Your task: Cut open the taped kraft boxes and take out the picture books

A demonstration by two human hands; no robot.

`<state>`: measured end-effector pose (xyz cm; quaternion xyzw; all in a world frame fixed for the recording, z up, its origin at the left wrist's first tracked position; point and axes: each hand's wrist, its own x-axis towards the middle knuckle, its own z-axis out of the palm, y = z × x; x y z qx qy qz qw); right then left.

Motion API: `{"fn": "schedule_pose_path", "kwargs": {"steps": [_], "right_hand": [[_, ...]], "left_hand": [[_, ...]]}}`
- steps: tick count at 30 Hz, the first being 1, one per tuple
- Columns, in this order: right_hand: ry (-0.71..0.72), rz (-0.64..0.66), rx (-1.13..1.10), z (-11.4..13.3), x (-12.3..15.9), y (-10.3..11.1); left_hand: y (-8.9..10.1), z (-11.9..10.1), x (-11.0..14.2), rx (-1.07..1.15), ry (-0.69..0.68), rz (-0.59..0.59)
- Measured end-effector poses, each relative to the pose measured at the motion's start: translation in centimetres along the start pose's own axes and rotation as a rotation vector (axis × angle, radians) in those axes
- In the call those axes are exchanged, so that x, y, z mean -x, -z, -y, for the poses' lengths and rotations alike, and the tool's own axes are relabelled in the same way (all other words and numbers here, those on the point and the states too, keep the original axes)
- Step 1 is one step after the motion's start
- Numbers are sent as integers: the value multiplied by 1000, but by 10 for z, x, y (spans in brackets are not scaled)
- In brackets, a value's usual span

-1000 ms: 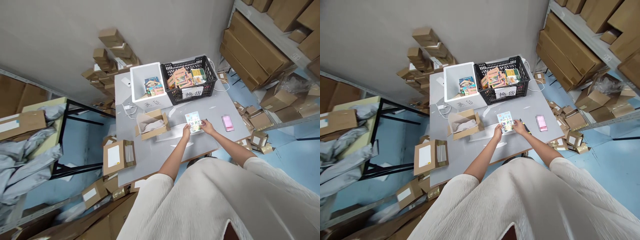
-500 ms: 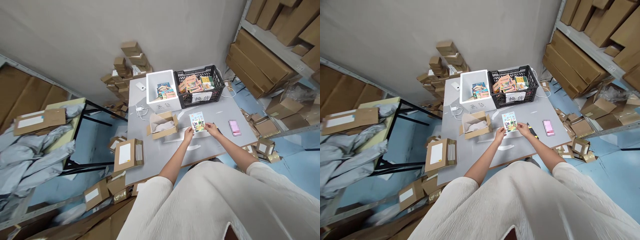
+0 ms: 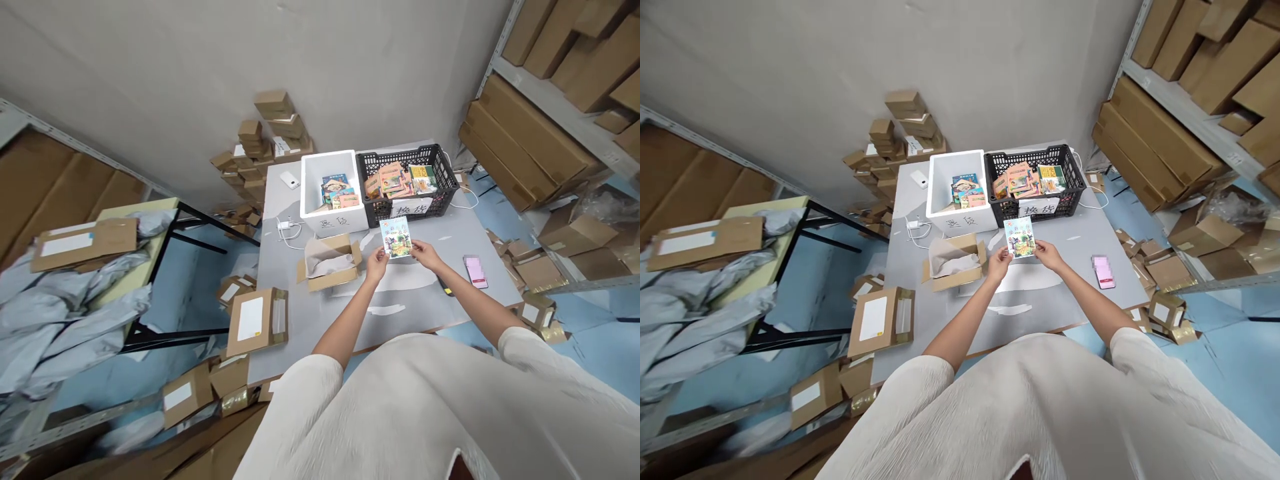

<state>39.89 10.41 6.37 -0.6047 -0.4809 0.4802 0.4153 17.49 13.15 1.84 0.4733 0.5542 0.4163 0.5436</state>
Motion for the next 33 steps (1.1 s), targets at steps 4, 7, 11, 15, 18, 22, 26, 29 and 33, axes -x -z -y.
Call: {"fn": "schedule_pose_path", "kwargs": {"steps": [4,7,11,15,18,22,26,29,33], "right_hand": [[15,-50,-19,7,-41,8],[1,-111,-66,12,-80,12],[-32,-175,-80,20,-134,16],[-16,-195,-129,30,-181,13],[7,-153,-178,31,-201,6],[-32,-83,-199,22,-200,-2],[-74,-83,-157,10,-186,-2],[-71,-72,-127,7,-176,-1],[-54,-50,-112,13,-162,-9]], "left_hand": [[-10,-18,-34,-12,-41,-17],[-23,-36,-71,-3,-53,-62],[-37,-59,-125,10,-44,-111],[-39,-72,-166,-21,-87,-217],[-36,-71,-177,-102,-121,-350],[-32,-62,-170,-171,-135,-345],[-30,-55,-155,-197,-143,-329],[-26,-55,-141,-203,-120,-330],[-16,-57,-122,-197,-122,-348]]}}
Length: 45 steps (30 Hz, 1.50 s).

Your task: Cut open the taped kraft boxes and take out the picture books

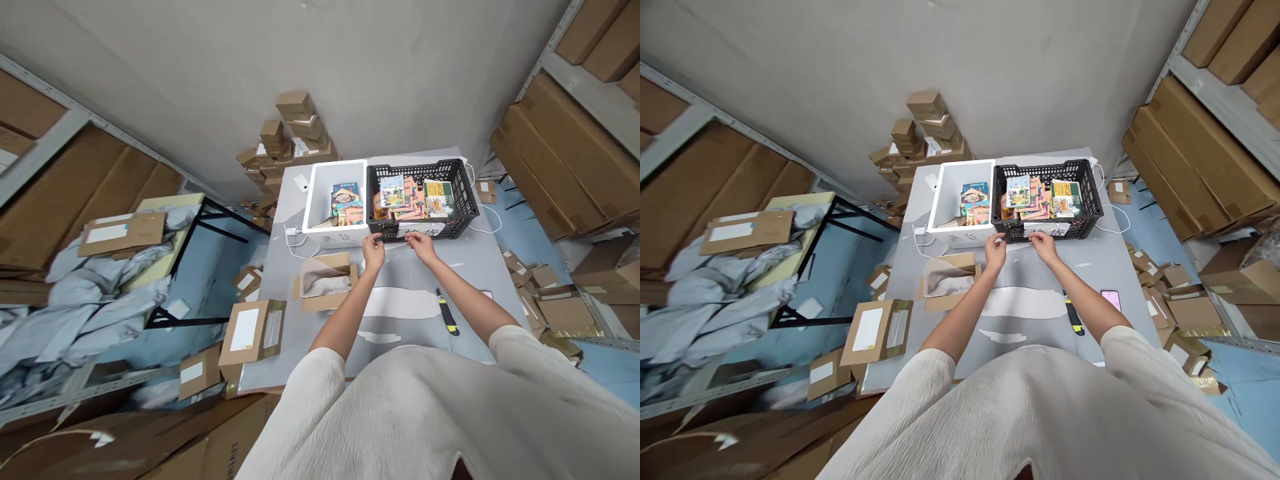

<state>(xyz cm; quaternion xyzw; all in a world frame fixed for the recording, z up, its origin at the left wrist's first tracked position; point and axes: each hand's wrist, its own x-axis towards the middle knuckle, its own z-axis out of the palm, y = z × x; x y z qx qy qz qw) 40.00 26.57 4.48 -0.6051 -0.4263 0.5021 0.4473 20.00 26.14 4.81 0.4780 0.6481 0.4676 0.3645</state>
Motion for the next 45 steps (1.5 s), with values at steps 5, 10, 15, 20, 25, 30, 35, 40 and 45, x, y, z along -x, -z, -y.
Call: {"fn": "schedule_pose_path", "kwargs": {"steps": [5,10,15,20,25,30,35,40,45], "right_hand": [[31,69,31,6,26,-28],[81,147,64,6,58,-75],[100,185,121,-8,95,-129],[86,-40,258,-35,129,-157],[-65,-173,273,-51,157,-166],[-143,-61,204,-49,178,-175],[-53,22,214,-42,179,-178],[13,135,262,-41,168,-177],[-36,256,398,-50,160,-177]], "left_hand": [[33,4,20,16,-19,-18],[84,18,43,33,-24,-20],[154,44,68,44,-64,-23],[224,90,91,-9,90,-123],[271,136,99,-36,417,-291],[282,146,92,27,410,-89],[280,134,92,-107,17,145],[280,120,87,-356,-195,285],[281,112,90,-556,-145,220]]}}
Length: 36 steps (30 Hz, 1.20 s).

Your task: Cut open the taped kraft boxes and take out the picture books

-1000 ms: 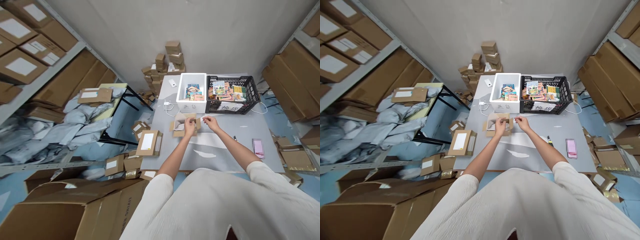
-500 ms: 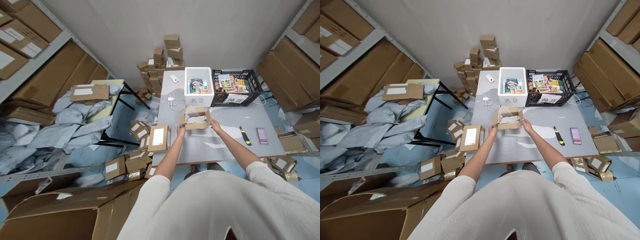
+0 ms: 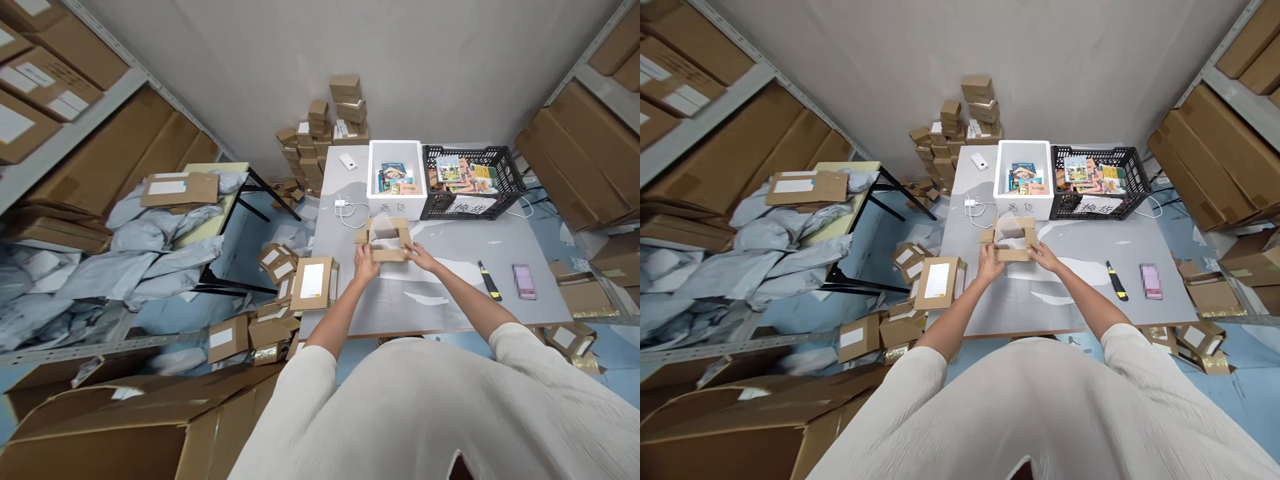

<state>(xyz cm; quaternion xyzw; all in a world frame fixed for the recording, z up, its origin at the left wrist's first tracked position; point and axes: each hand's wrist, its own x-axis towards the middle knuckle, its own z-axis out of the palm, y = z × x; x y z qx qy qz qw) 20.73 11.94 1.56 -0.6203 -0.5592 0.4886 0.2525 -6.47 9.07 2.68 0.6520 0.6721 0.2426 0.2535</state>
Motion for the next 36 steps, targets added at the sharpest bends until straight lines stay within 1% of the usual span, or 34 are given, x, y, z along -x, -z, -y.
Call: {"fn": "schedule_pose_path", "kwargs": {"steps": [1,3,5,7,10,11,12,14,17,21,23,25,28,30,32,34,36], "right_hand": [[-1,33,18,-2,-2,-1],[21,87,52,-7,-5,-2],[61,120,93,-11,-10,-2],[113,142,141,-14,-15,-3],[171,151,197,-16,-21,-7],[179,148,212,-16,-22,-8],[181,139,226,-16,-23,-10],[176,106,248,-16,-24,-12],[179,42,255,-17,-23,-11],[237,-5,262,-10,-23,-5],[286,-25,272,-1,-24,-5],[347,-48,277,14,-27,-8],[443,-74,274,44,-33,-24],[500,-82,275,66,-37,-42],[555,-76,275,89,-39,-65],[613,-58,263,110,-39,-93],[668,-41,253,129,-37,-125]], "left_hand": [[0,-1,2,-44,27,-39],[1,-1,4,-122,17,-88],[0,-1,0,-159,-28,-61],[-1,1,-9,-161,-6,49],[-5,6,-23,-131,120,255],[-6,7,-26,-121,147,294],[-8,9,-27,-111,158,307],[-10,13,-25,-96,153,282],[-12,17,-16,-66,129,204],[-3,16,-5,-21,44,52],[7,13,-1,-10,0,-29],[22,9,4,-3,-31,-115],[51,4,11,9,-39,-263],[72,5,17,21,-25,-367],[94,10,25,30,-13,-444],[117,22,36,28,0,-506],[138,39,51,18,19,-565]]}}
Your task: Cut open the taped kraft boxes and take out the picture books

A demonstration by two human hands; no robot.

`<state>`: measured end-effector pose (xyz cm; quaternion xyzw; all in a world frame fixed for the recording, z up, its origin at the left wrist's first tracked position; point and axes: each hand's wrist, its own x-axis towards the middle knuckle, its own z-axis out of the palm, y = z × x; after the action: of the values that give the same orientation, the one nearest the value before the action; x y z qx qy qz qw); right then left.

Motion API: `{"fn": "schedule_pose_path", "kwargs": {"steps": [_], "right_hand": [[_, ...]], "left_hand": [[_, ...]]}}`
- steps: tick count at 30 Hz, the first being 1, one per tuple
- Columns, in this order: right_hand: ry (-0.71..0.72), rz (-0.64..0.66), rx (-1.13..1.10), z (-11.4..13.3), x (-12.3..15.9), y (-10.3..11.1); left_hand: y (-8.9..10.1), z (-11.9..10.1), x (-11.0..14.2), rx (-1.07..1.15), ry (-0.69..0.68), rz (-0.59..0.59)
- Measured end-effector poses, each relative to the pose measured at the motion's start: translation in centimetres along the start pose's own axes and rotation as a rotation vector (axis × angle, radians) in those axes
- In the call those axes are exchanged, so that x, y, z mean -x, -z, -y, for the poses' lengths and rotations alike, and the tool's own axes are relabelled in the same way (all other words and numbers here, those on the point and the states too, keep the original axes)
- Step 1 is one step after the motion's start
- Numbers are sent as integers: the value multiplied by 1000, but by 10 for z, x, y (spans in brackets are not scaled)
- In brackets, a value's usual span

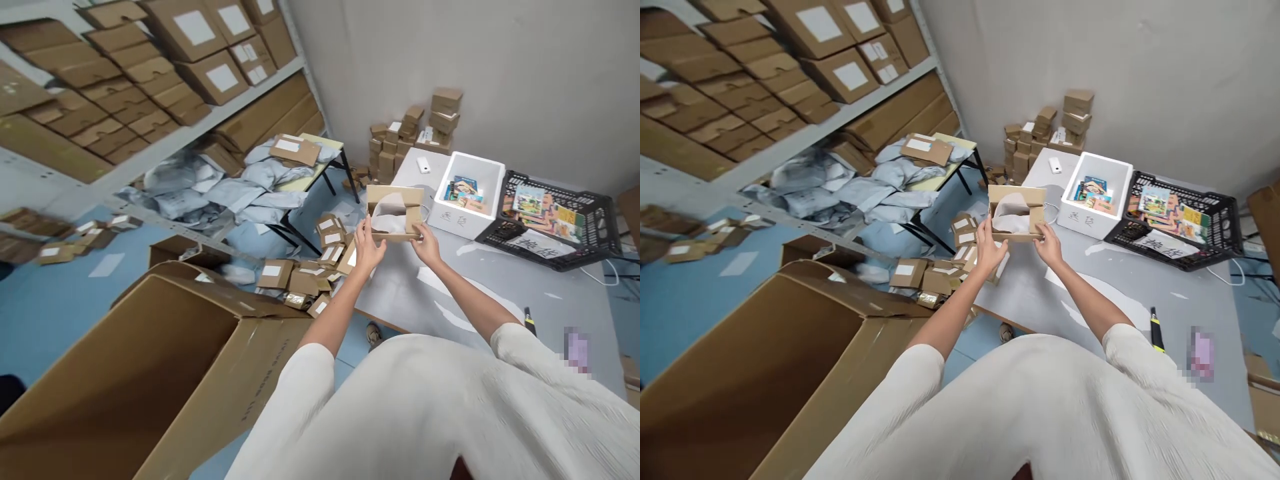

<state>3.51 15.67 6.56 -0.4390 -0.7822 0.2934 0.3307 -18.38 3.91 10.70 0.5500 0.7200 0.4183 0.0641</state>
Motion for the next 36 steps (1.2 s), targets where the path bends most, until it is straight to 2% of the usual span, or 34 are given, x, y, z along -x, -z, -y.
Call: {"fn": "schedule_pose_path", "kwargs": {"steps": [5,10,14,17,20,23,27,30,34,36], "right_hand": [[148,50,57,61,-22,-74],[245,176,60,110,-35,-155],[246,333,-2,128,-36,-209],[197,430,-1,128,-35,-231],[152,452,50,119,-36,-233],[100,439,126,103,-39,-222],[-37,412,215,75,-42,-199],[-186,370,297,55,-39,-182],[-329,404,378,38,-25,-167],[-366,425,389,34,-18,-163]], "left_hand": [[70,57,12,-54,74,-135],[130,121,33,-94,151,-214],[157,169,52,-43,262,-171],[159,196,64,-10,374,-111],[149,211,71,-2,378,-21],[133,214,71,16,338,64],[107,208,65,47,312,167],[88,201,62,59,284,296],[67,194,69,43,346,468],[57,192,76,61,386,480]]}}
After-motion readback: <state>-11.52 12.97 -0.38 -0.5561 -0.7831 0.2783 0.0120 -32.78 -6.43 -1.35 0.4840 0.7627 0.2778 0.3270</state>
